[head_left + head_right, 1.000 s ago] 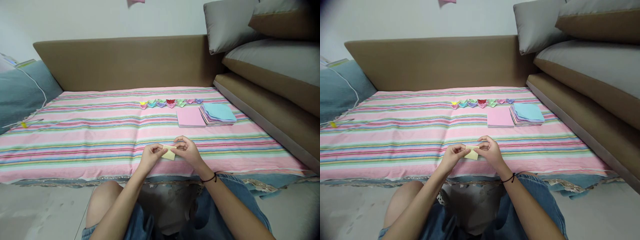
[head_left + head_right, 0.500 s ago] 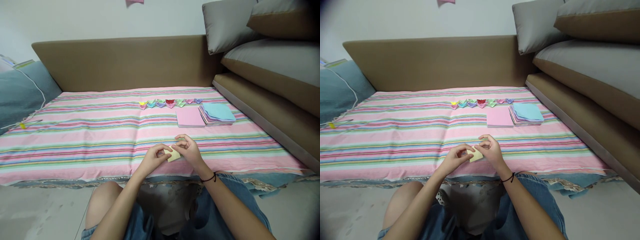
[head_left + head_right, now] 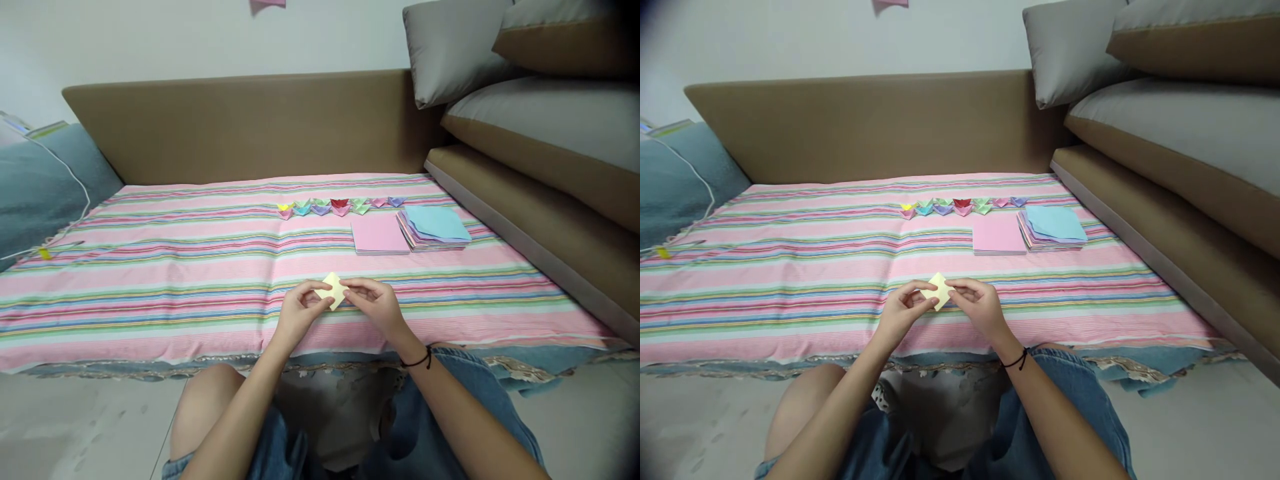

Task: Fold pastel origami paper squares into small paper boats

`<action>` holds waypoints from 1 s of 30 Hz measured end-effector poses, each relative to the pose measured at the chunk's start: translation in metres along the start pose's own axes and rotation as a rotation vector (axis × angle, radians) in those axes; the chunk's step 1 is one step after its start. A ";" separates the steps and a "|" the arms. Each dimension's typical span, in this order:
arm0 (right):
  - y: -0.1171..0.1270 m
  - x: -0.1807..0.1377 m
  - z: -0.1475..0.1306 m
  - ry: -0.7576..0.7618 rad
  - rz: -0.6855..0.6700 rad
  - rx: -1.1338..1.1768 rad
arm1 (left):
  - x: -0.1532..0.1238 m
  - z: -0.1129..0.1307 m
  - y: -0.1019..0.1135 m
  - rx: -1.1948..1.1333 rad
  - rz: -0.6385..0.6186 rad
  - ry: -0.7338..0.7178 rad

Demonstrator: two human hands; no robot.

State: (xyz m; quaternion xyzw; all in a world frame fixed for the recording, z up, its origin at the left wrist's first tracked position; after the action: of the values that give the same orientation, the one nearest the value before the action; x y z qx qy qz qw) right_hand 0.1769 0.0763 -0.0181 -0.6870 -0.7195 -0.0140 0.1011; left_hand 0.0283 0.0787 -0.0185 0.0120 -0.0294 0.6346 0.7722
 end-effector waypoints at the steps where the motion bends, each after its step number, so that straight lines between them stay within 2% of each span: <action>1: 0.001 0.000 0.000 0.000 0.003 -0.001 | -0.001 0.002 -0.002 0.000 -0.027 0.004; 6: 0.003 0.001 -0.004 -0.007 -0.009 0.015 | -0.005 0.012 -0.014 0.013 -0.213 -0.006; 9: 0.002 0.001 -0.006 -0.013 -0.031 0.028 | -0.005 0.013 -0.013 0.011 -0.237 -0.019; 15: -0.004 -0.001 -0.006 -0.051 -0.106 0.085 | -0.004 0.018 -0.009 0.019 -0.180 -0.056; 18: -0.005 -0.001 -0.007 -0.018 -0.128 0.098 | -0.003 0.022 -0.008 0.020 -0.162 -0.074; 24: -0.001 -0.001 -0.021 0.179 -0.058 -0.058 | -0.001 0.018 -0.004 0.121 -0.081 -0.081; 30: 0.001 -0.002 -0.021 0.169 0.000 -0.088 | -0.002 0.015 -0.005 0.085 -0.061 -0.051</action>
State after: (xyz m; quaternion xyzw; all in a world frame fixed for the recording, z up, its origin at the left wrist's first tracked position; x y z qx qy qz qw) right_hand 0.1800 0.0711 0.0016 -0.6871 -0.7071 -0.1036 0.1310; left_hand 0.0321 0.0753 -0.0032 0.0616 -0.0217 0.6111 0.7889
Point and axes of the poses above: each hand's wrist, its own x-axis towards the middle knuckle, its own y-axis out of the back of the hand, z = x × y, the point moved 9 cm from there along x, towards the middle knuckle, and after that the axes turned 2 degrees about x, right-handed, at the moved point
